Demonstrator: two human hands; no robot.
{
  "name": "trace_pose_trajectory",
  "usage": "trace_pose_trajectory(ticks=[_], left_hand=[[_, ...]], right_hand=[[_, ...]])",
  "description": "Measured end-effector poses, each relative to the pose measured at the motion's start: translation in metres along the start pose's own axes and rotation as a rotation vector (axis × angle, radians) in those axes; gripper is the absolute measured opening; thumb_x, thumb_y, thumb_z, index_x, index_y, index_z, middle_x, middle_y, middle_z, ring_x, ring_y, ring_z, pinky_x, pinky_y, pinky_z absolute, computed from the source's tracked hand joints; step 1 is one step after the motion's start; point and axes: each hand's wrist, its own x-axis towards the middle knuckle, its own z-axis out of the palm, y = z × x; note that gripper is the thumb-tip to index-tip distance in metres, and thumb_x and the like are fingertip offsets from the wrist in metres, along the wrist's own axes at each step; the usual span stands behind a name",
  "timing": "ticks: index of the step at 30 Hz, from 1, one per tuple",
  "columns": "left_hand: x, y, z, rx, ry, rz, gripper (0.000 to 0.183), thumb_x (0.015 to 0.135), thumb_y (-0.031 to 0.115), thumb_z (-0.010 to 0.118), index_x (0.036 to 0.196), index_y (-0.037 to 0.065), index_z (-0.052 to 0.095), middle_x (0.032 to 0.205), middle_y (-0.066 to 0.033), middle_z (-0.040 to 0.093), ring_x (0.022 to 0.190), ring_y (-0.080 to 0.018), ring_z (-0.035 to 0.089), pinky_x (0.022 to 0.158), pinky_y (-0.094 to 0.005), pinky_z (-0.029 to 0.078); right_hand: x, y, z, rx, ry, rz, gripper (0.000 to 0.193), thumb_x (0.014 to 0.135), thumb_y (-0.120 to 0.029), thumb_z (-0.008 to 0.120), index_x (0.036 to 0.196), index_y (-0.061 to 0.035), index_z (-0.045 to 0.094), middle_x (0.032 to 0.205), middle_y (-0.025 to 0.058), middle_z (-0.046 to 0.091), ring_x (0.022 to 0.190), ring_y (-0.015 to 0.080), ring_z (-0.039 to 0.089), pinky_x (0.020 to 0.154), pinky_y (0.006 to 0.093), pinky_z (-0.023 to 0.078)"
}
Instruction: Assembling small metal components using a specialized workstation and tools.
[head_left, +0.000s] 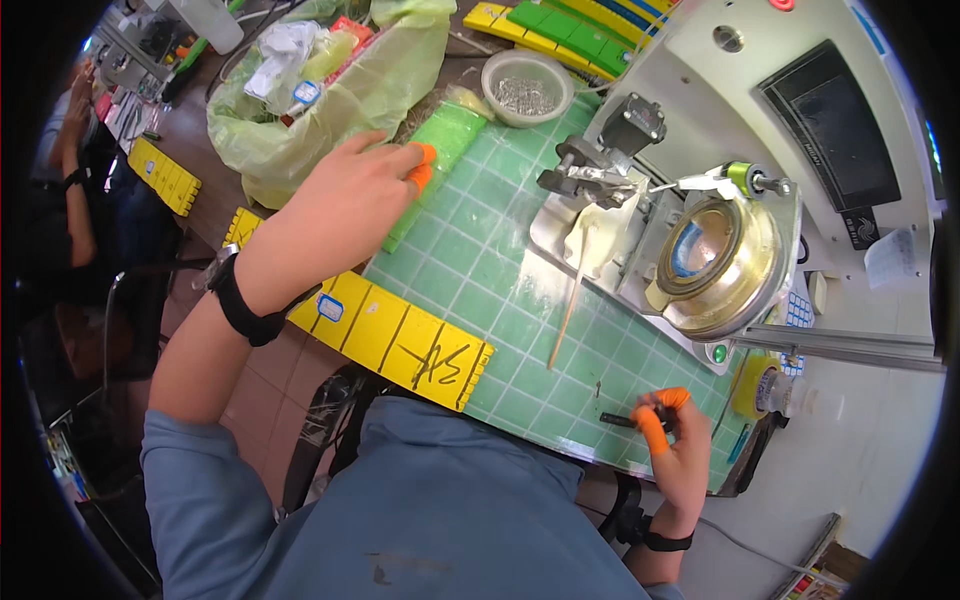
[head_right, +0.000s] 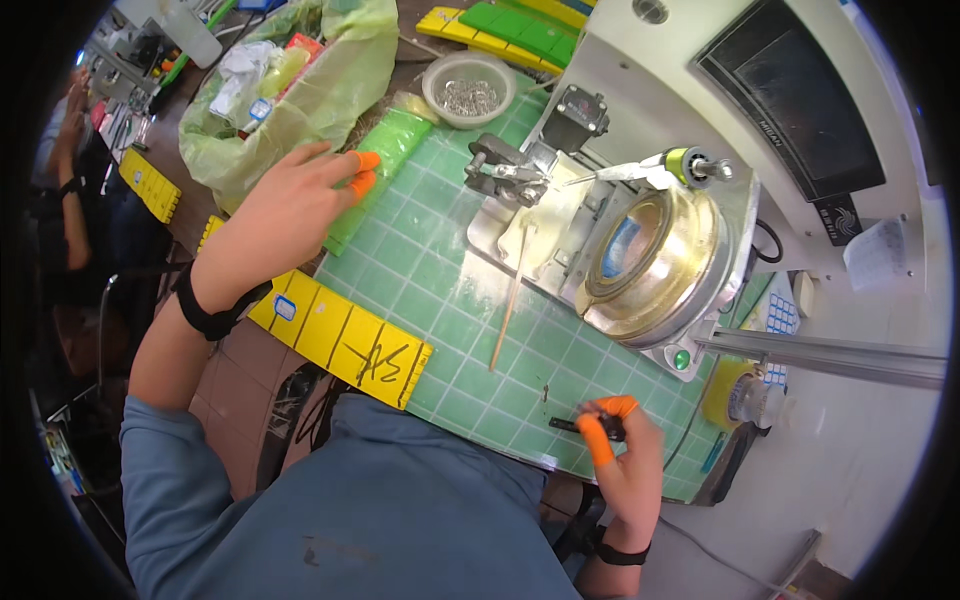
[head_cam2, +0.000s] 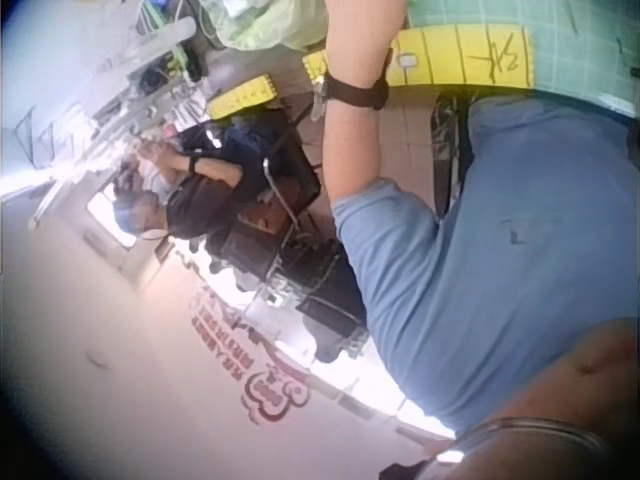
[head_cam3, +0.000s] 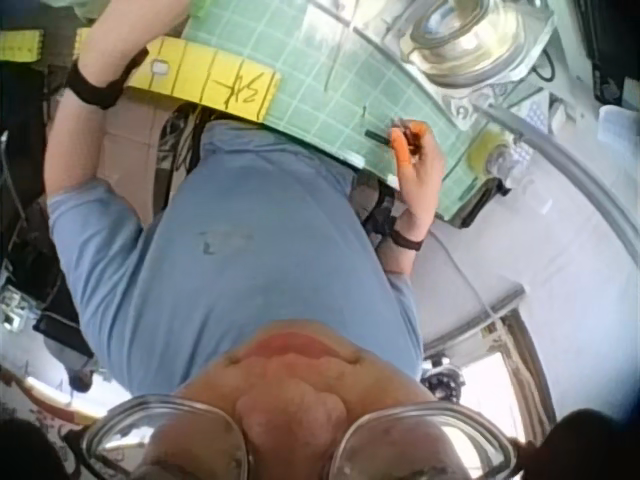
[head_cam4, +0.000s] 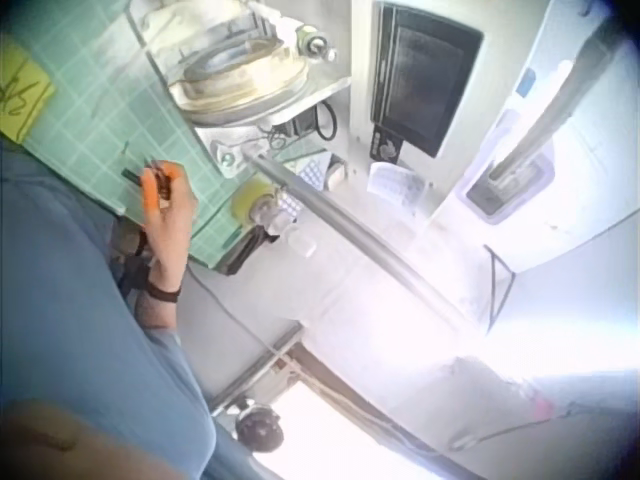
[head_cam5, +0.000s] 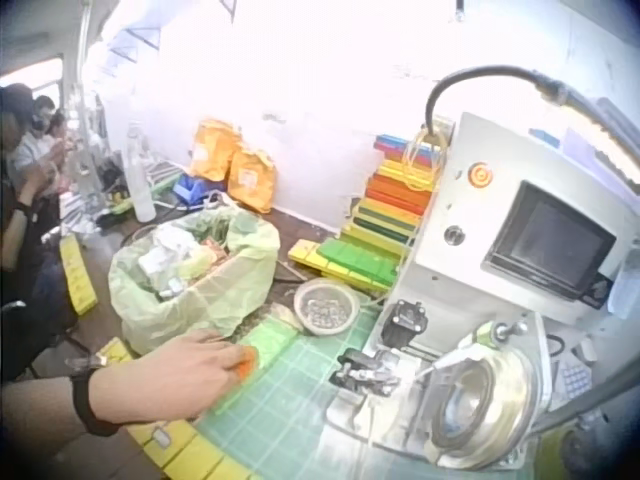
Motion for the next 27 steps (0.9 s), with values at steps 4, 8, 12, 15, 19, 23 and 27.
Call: trace_pose_trajectory(ticks=[4,8,12,15,19,23,27], left_hand=[[-0.006,-0.004,-0.006,-0.228,0.115,-0.149,0.040,0.083,-0.002,0.067,0.122,0.003,0.069,0.137,-0.0121,0.062,0.121,-0.0342,0.061,0.106,-0.0430,0.048],[-0.025,-0.015,-0.065,-0.090,0.217,-0.344,0.053,0.086,-0.002,0.070,0.137,0.008,0.064,0.144,-0.0123,0.059,0.125,-0.0384,0.060,0.106,-0.0455,0.048],[-0.045,-0.012,-0.154,0.242,0.324,-0.327,0.049,0.089,0.003,0.073,0.137,0.008,0.067,0.149,-0.0138,0.057,0.132,-0.0327,0.059,0.110,-0.0384,0.047],[-0.047,-0.015,-0.178,0.147,0.408,-0.177,0.032,0.092,0.004,0.070,0.124,-0.001,0.072,0.133,-0.0185,0.065,0.118,-0.0322,0.066,0.101,-0.0369,0.050],[0.016,0.028,-0.144,-0.263,0.478,-0.024,0.018,0.096,0.003,0.063,0.108,-0.007,0.073,0.108,-0.0178,0.070,0.097,-0.0294,0.069,0.083,-0.0353,0.052],[0.062,0.054,-0.097,-0.394,0.362,0.092,0.029,0.091,0.005,0.070,0.119,-0.003,0.070,0.115,-0.0191,0.067,0.100,-0.0365,0.066,0.088,-0.0397,0.053],[0.082,0.061,-0.064,-0.229,0.299,0.205,0.051,0.086,0.006,0.072,0.135,-0.005,0.059,0.117,-0.0179,0.062,0.106,-0.0360,0.063,0.092,-0.0410,0.051]], right_hand=[[0.012,0.007,0.004,-0.302,0.186,-0.163,0.017,0.091,-0.003,0.074,0.105,0.0037,0.069,0.099,0.0204,0.070,0.088,0.0351,0.069,0.083,0.0372,0.053],[0.008,0.023,-0.005,-0.349,0.200,-0.140,0.018,0.090,-0.003,0.075,0.106,0.0025,0.070,0.103,0.0198,0.069,0.090,0.0354,0.068,0.084,0.0386,0.053],[0.003,0.012,-0.014,-0.520,0.131,-0.240,0.025,0.087,-0.006,0.078,0.111,-0.0019,0.071,0.107,0.0159,0.069,0.096,0.0352,0.067,0.085,0.0407,0.053],[0.000,-0.014,-0.009,-0.584,0.062,-0.340,0.031,0.086,-0.009,0.080,0.115,-0.0052,0.071,0.111,0.0139,0.069,0.099,0.0345,0.066,0.088,0.0419,0.052],[0.011,-0.060,0.016,-0.092,-0.260,-0.455,0.045,0.087,-0.014,0.080,0.129,-0.0074,0.067,0.129,0.0140,0.065,0.101,0.0301,0.065,0.097,0.0411,0.050],[0.047,-0.092,0.068,0.116,-0.297,-0.737,0.058,0.097,-0.010,0.070,0.151,-0.0051,0.047,0.132,0.0136,0.059,0.096,0.0209,0.062,0.096,0.0349,0.049],[0.080,-0.101,0.110,0.752,0.046,-0.403,0.044,0.113,-0.032,0.046,0.149,-0.0067,0.043,0.110,0.0051,0.057,0.088,0.0127,0.051,0.087,0.0295,0.044]])
